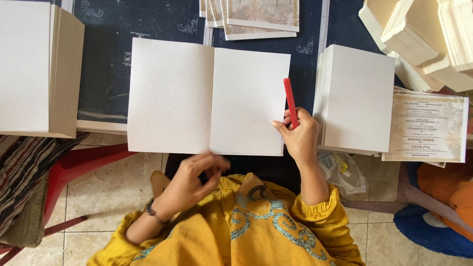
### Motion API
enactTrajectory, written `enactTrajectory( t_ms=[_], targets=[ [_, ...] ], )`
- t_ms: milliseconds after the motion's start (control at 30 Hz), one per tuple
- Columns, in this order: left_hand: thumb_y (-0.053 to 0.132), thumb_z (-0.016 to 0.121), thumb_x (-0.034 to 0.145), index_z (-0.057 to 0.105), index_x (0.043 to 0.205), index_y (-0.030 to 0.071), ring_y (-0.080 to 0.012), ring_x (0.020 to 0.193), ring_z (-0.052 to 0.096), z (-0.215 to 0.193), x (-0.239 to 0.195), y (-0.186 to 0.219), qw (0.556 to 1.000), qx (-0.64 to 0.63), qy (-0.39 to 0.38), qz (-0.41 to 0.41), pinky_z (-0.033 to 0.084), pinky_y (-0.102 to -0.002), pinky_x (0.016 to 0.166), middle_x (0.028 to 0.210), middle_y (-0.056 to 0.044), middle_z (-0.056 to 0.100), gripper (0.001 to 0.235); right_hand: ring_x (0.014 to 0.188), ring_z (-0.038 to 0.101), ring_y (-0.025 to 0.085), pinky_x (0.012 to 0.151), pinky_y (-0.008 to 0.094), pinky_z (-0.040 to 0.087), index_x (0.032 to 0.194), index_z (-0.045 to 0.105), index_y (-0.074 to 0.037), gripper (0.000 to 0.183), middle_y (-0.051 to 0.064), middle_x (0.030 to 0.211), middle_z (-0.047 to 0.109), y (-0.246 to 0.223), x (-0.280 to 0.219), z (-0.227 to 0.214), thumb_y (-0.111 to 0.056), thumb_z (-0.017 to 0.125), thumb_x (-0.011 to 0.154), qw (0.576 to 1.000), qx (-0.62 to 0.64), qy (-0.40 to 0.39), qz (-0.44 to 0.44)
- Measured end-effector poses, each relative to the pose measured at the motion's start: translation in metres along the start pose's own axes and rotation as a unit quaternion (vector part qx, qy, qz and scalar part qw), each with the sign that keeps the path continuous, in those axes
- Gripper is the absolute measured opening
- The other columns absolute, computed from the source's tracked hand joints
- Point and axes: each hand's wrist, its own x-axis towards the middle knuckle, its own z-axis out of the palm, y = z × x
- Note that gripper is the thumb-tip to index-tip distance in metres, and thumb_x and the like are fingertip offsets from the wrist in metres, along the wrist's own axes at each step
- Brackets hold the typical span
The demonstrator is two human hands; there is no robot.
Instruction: Assembling and creasing paper invitations by hand using a creasing tool in a print shop finishing area.
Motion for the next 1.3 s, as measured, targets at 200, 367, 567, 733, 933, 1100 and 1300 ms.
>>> enactTrajectory(
  t_ms=[200, 367, 567, 733, 933, 1100, 1300],
  targets=[
    [-0.017, 0.048, 0.080, 0.057, 0.140, 0.001, -0.0419, 0.125, 0.064, 0.014, -0.073, -0.120, 0.801, -0.531, 0.230, -0.155, 0.048, -0.054, 0.108, 0.135, -0.025, 0.067, 0.064, 0.051, 0.059, 0.015, 0.053, 0.027, 0.049, 0.094, 0.072, -0.003, 0.033, 0.008, 0.072, 0.068, -0.003, 0.000, -0.001, -0.010, 0.097, 0.073, 1.000, -0.020, 0.001, -0.014],
    [-0.012, 0.049, 0.082, 0.053, 0.138, 0.006, -0.0394, 0.133, 0.058, -0.014, -0.051, -0.168, 0.808, -0.514, 0.283, -0.061, 0.045, -0.054, 0.113, 0.144, -0.020, 0.060, 0.059, 0.053, 0.062, 0.019, 0.054, 0.030, 0.050, 0.092, 0.072, -0.001, 0.033, 0.011, 0.071, 0.069, -0.023, 0.000, 0.001, -0.008, 0.098, 0.071, 0.999, -0.038, -0.001, -0.027],
    [-0.002, 0.057, 0.094, 0.057, 0.107, 0.007, -0.0420, 0.148, 0.041, -0.022, 0.080, -0.086, 0.959, -0.205, 0.181, 0.078, 0.030, -0.054, 0.124, 0.155, -0.018, 0.046, 0.016, 0.050, 0.064, 0.024, 0.049, 0.033, 0.049, 0.086, 0.074, -0.001, 0.021, 0.012, 0.063, 0.065, -0.029, 0.014, 0.018, -0.012, 0.090, 0.081, 0.999, -0.026, -0.012, -0.039],
    [0.021, 0.057, 0.105, 0.056, 0.134, 0.012, -0.0402, 0.155, 0.027, 0.010, 0.097, -0.041, 0.957, 0.281, 0.074, 0.016, 0.004, -0.056, 0.127, 0.163, -0.018, 0.040, 0.031, 0.037, 0.055, 0.012, 0.042, 0.026, 0.046, 0.075, 0.075, -0.008, 0.033, 0.003, 0.046, 0.057, -0.048, 0.006, -0.001, -0.026, 0.071, 0.103, 0.999, 0.024, -0.015, 0.028],
    [0.055, 0.043, 0.106, 0.035, 0.162, 0.015, -0.0375, 0.161, 0.009, 0.016, 0.100, -0.044, 0.891, 0.453, 0.003, -0.026, -0.001, -0.060, 0.127, 0.175, -0.013, 0.017, 0.070, 0.061, 0.069, 0.029, 0.058, 0.038, 0.054, 0.089, 0.067, -0.008, 0.053, 0.010, 0.068, 0.067, -0.020, -0.003, -0.004, -0.040, 0.102, 0.064, 0.991, -0.112, -0.070, -0.008],
    [0.036, 0.070, 0.094, 0.040, 0.159, 0.007, -0.0379, 0.152, 0.036, 0.027, 0.084, -0.037, 0.873, 0.473, -0.021, 0.120, 0.020, -0.064, 0.124, 0.163, -0.018, 0.043, 0.078, 0.065, 0.070, 0.031, 0.060, 0.040, 0.053, 0.100, 0.067, -0.007, 0.043, 0.012, 0.070, 0.068, -0.019, -0.004, -0.008, -0.036, 0.091, 0.081, 0.992, -0.077, -0.100, -0.022],
    [0.049, 0.065, 0.094, 0.030, 0.166, 0.018, -0.0250, 0.161, 0.022, 0.057, 0.044, -0.045, 0.863, 0.470, -0.044, 0.181, 0.010, -0.054, 0.129, 0.174, 0.001, 0.027, 0.086, 0.049, 0.061, 0.021, 0.041, 0.031, 0.054, 0.138, 0.059, 0.006, 0.030, 0.019, 0.088, 0.056, -0.050, 0.025, -0.045, -0.002, 0.057, 0.110, 0.994, 0.029, -0.020, -0.102]
  ],
)
